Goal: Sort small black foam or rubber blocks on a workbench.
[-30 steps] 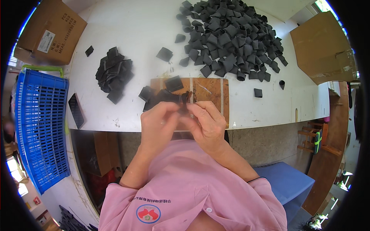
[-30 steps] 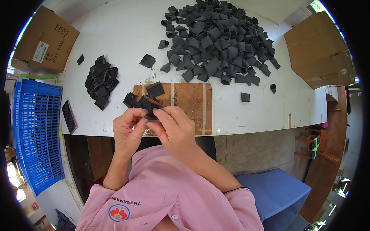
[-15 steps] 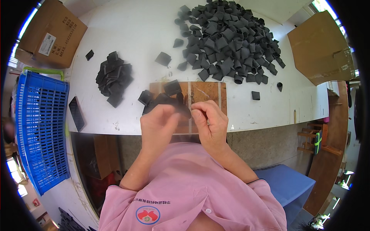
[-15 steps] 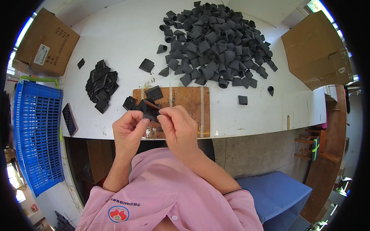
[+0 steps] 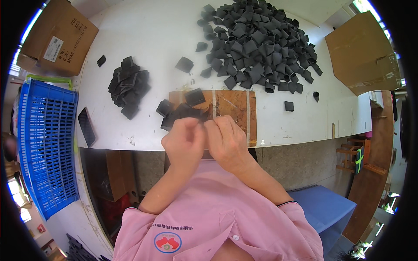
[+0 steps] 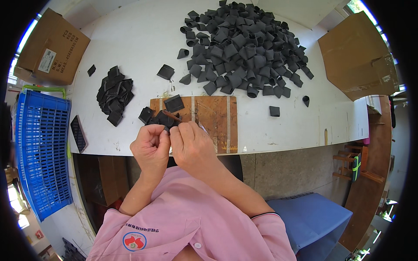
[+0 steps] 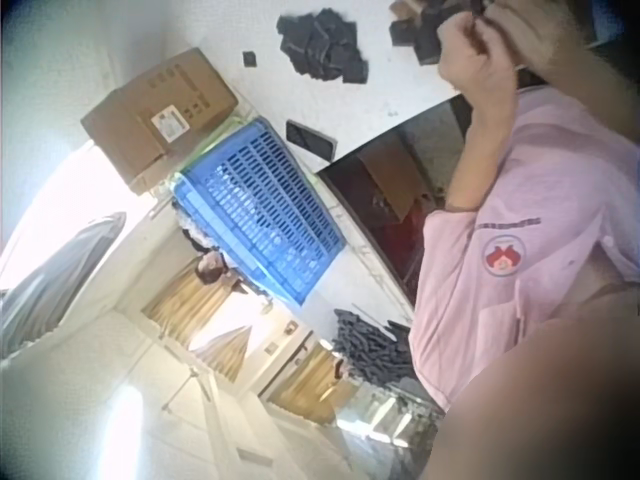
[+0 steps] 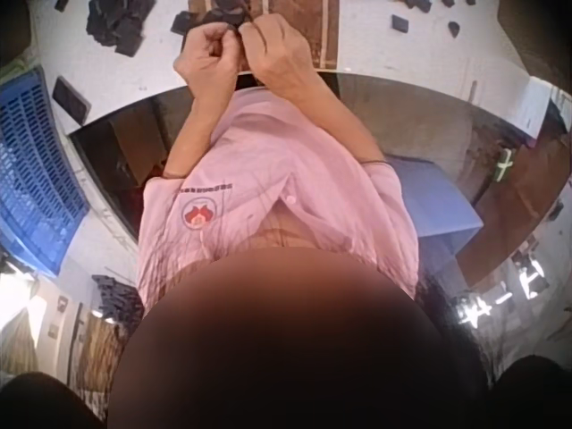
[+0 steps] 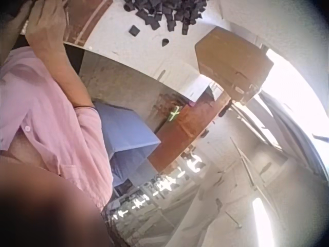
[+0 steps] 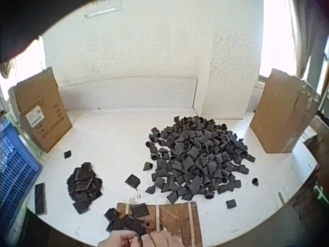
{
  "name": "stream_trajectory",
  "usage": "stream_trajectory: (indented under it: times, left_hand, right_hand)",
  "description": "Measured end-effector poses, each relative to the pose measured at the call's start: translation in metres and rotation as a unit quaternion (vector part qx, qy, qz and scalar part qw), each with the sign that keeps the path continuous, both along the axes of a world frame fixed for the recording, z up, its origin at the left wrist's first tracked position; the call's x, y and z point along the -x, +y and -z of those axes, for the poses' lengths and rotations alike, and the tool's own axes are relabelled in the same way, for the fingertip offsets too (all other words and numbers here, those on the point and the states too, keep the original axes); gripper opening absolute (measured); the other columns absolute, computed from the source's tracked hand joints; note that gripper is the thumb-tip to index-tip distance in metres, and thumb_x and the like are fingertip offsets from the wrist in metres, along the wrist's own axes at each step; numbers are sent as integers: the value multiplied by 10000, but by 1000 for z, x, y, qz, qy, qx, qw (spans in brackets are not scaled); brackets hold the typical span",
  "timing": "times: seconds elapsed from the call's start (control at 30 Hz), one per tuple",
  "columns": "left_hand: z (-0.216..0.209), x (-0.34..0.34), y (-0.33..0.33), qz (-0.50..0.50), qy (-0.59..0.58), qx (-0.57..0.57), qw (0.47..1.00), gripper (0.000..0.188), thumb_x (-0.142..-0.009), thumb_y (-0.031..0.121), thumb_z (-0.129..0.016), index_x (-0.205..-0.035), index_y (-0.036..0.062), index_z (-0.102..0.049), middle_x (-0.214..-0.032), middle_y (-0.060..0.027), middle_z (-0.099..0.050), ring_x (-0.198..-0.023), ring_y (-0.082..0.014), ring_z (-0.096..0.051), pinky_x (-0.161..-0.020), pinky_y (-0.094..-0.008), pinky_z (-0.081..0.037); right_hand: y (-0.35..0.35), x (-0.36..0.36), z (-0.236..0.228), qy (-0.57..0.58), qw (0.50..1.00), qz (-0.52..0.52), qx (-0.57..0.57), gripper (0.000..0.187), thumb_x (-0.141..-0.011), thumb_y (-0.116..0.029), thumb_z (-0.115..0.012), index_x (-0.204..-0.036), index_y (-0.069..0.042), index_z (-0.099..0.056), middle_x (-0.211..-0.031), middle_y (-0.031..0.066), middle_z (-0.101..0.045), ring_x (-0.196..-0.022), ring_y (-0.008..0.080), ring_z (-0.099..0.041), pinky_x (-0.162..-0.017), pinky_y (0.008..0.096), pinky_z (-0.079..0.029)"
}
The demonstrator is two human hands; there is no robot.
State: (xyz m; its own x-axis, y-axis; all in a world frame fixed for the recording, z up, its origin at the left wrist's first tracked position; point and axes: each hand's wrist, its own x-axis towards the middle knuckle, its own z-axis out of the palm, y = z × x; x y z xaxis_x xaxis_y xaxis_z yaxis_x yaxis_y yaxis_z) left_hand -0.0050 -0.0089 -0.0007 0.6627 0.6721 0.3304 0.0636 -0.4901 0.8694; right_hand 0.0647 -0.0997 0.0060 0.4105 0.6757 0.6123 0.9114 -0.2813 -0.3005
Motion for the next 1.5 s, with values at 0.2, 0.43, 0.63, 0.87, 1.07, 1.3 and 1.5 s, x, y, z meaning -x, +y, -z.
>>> stream_trajectory:
  times: [0.2,0.43,0.63,0.87,1.07,1.3,1.5]
  left_hand:
    - [-21,-6,10,74,-83,512,852,122,-761,-65,-524,-870,-12,-512,-670,-41,-556,-391,-10,-356,-349,-156,-262]
    - [-30,-1,13,174,-40,449,876,212,-703,-69,-541,-902,-11,-495,-656,-14,-487,-428,-13,-336,-366,-162,-237]
    - [-18,-4,-2,-1,-29,64,997,157,-705,-44,-556,-855,1,-568,-741,-90,-580,-542,-161,-555,-499,-264,-449]
    - [-74,-18,32,321,-223,814,430,172,-834,-26,-393,-1001,-9,-433,-637,-76,-499,-314,-56,-335,-300,-189,-278]
    - [-31,-12,34,229,-133,712,650,146,-828,2,-477,-971,26,-493,-641,-3,-485,-352,-27,-305,-318,-182,-247]
    - [-40,-21,28,221,-154,548,792,236,-801,17,-521,-1022,-32,-453,-661,-46,-515,-368,-28,-283,-333,-177,-244]
    - [-28,-23,25,239,-172,574,764,263,-765,-19,-492,-1021,-37,-433,-666,-44,-506,-376,-23,-263,-333,-174,-227]
  right_hand:
    - [2,-6,7,291,943,43,-154,126,-656,46,-605,-769,13,-560,-712,74,-508,-579,153,-525,-493,233,-415]
    - [-14,-13,-3,838,450,-176,-253,51,-762,-41,-598,-786,4,-599,-634,-16,-489,-537,37,-403,-482,182,-320]
    - [-12,-13,-20,876,373,-182,-247,145,-843,-135,-552,-735,-41,-530,-634,-31,-458,-546,39,-375,-495,183,-314]
    - [4,-52,-76,682,689,-220,-112,204,-884,-187,-513,-752,-32,-520,-641,-55,-447,-592,25,-370,-499,192,-315]
    - [6,-51,-29,703,681,-187,-83,209,-897,-199,-483,-751,-53,-507,-624,-69,-416,-542,12,-334,-455,180,-274]
    - [3,-59,-36,653,722,-217,-70,198,-890,-175,-487,-747,-39,-501,-651,-54,-434,-599,30,-374,-514,198,-325]
    - [6,-52,-17,611,760,-204,-88,173,-866,-138,-511,-738,-21,-504,-649,-11,-466,-603,74,-410,-535,239,-358]
